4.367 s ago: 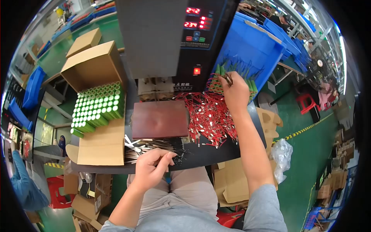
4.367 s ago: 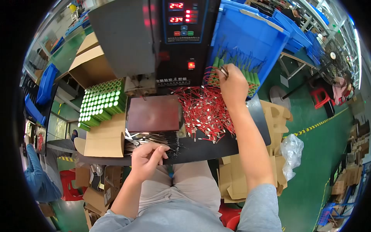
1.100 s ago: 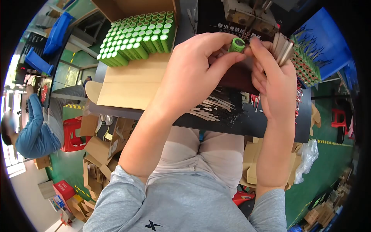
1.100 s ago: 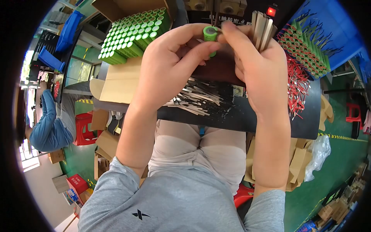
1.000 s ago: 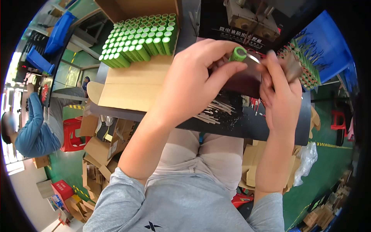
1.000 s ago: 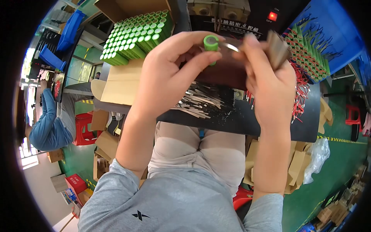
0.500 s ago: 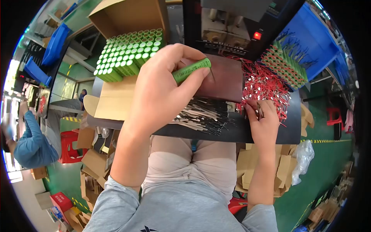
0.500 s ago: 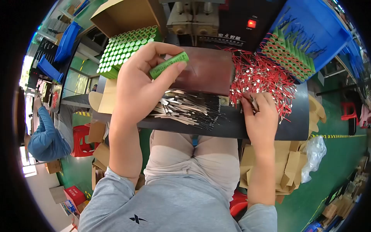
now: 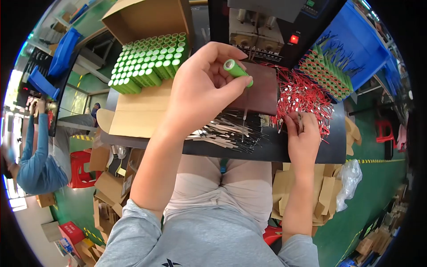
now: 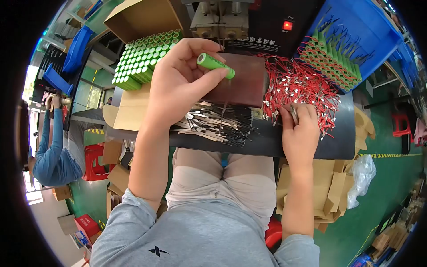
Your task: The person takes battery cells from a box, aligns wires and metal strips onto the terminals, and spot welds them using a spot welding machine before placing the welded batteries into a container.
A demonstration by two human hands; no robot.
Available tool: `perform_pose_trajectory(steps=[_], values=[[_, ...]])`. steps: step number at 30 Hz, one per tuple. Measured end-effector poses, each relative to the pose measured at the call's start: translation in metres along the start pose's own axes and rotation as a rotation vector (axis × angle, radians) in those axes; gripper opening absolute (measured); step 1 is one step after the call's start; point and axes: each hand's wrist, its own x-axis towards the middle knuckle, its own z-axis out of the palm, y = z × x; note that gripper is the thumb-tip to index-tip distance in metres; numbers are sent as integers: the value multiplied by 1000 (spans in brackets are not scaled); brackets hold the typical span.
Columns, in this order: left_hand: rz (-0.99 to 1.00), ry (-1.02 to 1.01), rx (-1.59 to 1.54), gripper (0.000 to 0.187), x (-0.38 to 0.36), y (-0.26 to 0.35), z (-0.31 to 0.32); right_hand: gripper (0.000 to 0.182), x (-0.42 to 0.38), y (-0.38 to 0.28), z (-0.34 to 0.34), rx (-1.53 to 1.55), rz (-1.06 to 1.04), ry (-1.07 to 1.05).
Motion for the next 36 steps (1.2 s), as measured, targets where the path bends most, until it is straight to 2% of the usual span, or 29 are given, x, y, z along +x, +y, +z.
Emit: perform_pose_trajectory(steps=[4,5,6,8,11,14,15,18,23,28,36], values=[[-32,16,80,28,1,3,-2,12,0,-12,-5,29,45,30],[-33,2,126,27,2,8,0,11,0,-9,-3,20,-31,60],[-34,-10,172,25,3,10,2,11,-1,-7,-2,49,23,43],[39,30,158,29,4,3,8,11,-3,-5,-2,107,129,10],[38,-12,184,37,6,-4,6,13,-2,5,3,235,136,56],[107,17,101,37,3,-11,8,13,4,2,-4,192,104,68],[119,15,128,37,2,-12,6,12,7,-3,-10,124,113,56],[145,-4,186,35,1,-10,4,13,16,-11,-15,169,129,65],[193,-21,172,29,3,-18,4,17,35,-22,-23,63,74,-44],[140,-38,186,27,0,-12,2,17,39,-10,-29,14,140,-102],[154,-44,203,26,2,-13,3,18,49,-43,-41,392,272,-49]])
